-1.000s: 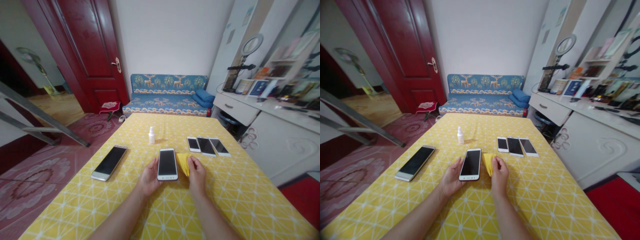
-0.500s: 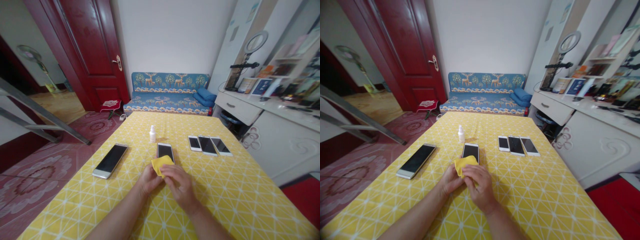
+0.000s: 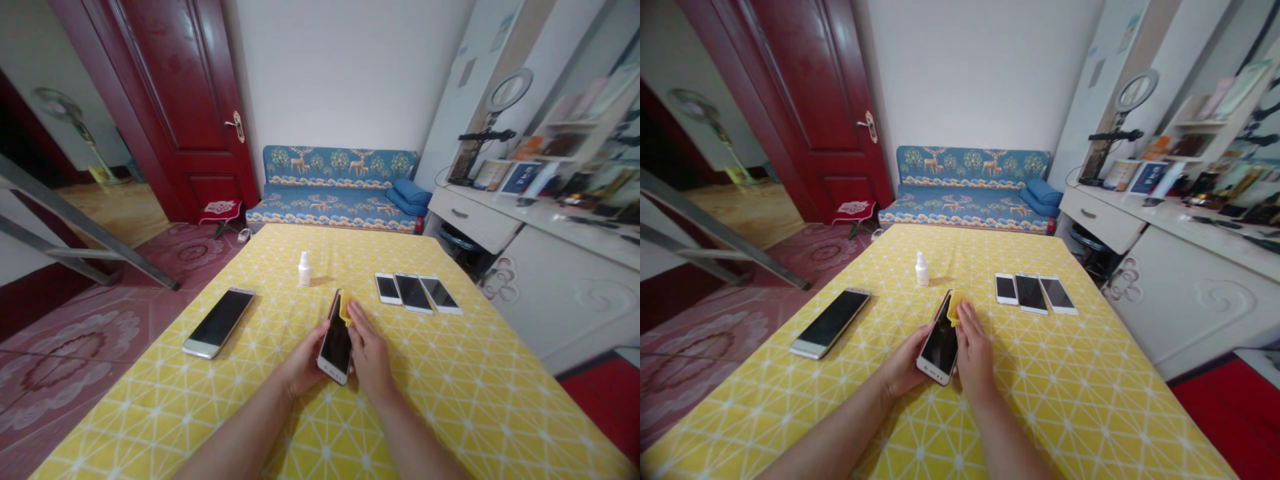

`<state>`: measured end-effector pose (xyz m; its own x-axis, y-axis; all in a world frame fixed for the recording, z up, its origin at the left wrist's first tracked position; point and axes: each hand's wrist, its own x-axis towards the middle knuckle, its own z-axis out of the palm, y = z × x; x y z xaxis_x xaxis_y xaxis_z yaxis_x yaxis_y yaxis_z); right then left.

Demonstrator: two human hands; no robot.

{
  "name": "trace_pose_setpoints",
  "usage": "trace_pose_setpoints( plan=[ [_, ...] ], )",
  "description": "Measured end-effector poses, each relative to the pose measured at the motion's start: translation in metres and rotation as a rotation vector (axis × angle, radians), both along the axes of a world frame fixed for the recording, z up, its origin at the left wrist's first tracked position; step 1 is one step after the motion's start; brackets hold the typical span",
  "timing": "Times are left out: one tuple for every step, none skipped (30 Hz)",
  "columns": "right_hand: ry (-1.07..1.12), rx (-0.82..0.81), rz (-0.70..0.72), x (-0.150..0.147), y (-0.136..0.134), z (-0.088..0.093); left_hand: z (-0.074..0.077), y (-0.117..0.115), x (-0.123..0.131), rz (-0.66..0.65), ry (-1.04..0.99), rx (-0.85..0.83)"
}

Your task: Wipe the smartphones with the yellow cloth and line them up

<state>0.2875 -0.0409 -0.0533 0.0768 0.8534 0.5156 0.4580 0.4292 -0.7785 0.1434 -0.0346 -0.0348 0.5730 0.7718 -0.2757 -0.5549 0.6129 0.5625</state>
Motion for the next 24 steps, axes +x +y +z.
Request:
trace_pose_setpoints(
  plan=[
    [0.033, -0.017, -0.025, 0.002, 0.000, 0.000, 0.000, -0.001, 0.000, -0.030, 0.016, 0.035],
    [0.068, -0.035, -0.048, 0.003, 0.001, 0.000, 0.001, -0.002, 0.000, -0.061, 0.034, 0.067],
    [0.104, -0.050, -0.072, 0.005, 0.001, 0.001, 0.001, -0.002, 0.000, -0.084, 0.054, 0.096],
    [0.137, -0.061, -0.092, 0.006, 0.001, 0.002, 0.002, -0.003, 0.000, -0.100, 0.074, 0.124],
    [0.166, -0.064, -0.109, 0.006, 0.001, 0.002, 0.004, -0.004, 0.000, -0.115, 0.092, 0.150],
    [0.191, -0.059, -0.124, 0.007, 0.000, 0.003, 0.006, -0.005, 0.000, -0.128, 0.109, 0.178],
    [0.210, -0.046, -0.139, 0.008, 0.000, 0.004, 0.007, -0.006, 0.000, -0.141, 0.125, 0.211],
    [0.221, -0.028, -0.152, 0.008, -0.001, 0.005, 0.010, -0.007, 0.000, -0.152, 0.145, 0.246],
    [0.224, -0.006, -0.162, 0.009, -0.002, 0.006, 0.012, -0.008, 0.000, -0.160, 0.164, 0.281],
    [0.218, 0.019, -0.166, 0.009, -0.003, 0.008, 0.013, -0.009, 0.000, -0.160, 0.182, 0.312],
    [0.201, 0.049, -0.164, 0.010, -0.004, 0.009, 0.015, -0.011, 0.001, -0.153, 0.196, 0.336],
    [0.173, 0.079, -0.153, 0.010, -0.005, 0.010, 0.016, -0.012, 0.002, -0.145, 0.206, 0.349],
    [0.136, 0.111, -0.132, 0.009, -0.006, 0.011, 0.017, -0.013, 0.003, -0.136, 0.209, 0.348],
    [0.096, 0.142, -0.105, 0.009, -0.007, 0.012, 0.017, -0.013, 0.004, -0.123, 0.209, 0.333],
    [0.054, 0.169, -0.074, 0.007, -0.008, 0.013, 0.016, -0.014, 0.006, -0.110, 0.206, 0.304],
    [0.014, 0.189, -0.042, 0.006, -0.009, 0.013, 0.015, -0.014, 0.007, -0.096, 0.200, 0.265],
    [-0.022, 0.199, -0.010, 0.003, -0.010, 0.012, 0.014, -0.014, 0.009, -0.082, 0.188, 0.222],
    [-0.052, 0.201, 0.020, 0.001, -0.011, 0.012, 0.013, -0.014, 0.010, -0.075, 0.169, 0.179],
    [-0.076, 0.200, 0.047, -0.002, -0.012, 0.012, 0.012, -0.014, 0.011, -0.069, 0.141, 0.142],
    [-0.097, 0.198, 0.073, -0.004, -0.013, 0.011, 0.011, -0.013, 0.012, -0.054, 0.108, 0.114],
    [-0.114, 0.199, 0.097, -0.006, -0.014, 0.012, 0.010, -0.013, 0.013, -0.034, 0.075, 0.093],
    [-0.130, 0.207, 0.118, -0.008, -0.016, 0.013, 0.008, -0.012, 0.014, -0.008, 0.047, 0.077],
    [-0.144, 0.222, 0.136, -0.010, -0.018, 0.014, 0.006, -0.012, 0.015, 0.010, 0.026, 0.063],
    [-0.159, 0.239, 0.155, -0.011, -0.020, 0.015, 0.004, -0.012, 0.016, 0.030, 0.009, 0.053]
  ],
)
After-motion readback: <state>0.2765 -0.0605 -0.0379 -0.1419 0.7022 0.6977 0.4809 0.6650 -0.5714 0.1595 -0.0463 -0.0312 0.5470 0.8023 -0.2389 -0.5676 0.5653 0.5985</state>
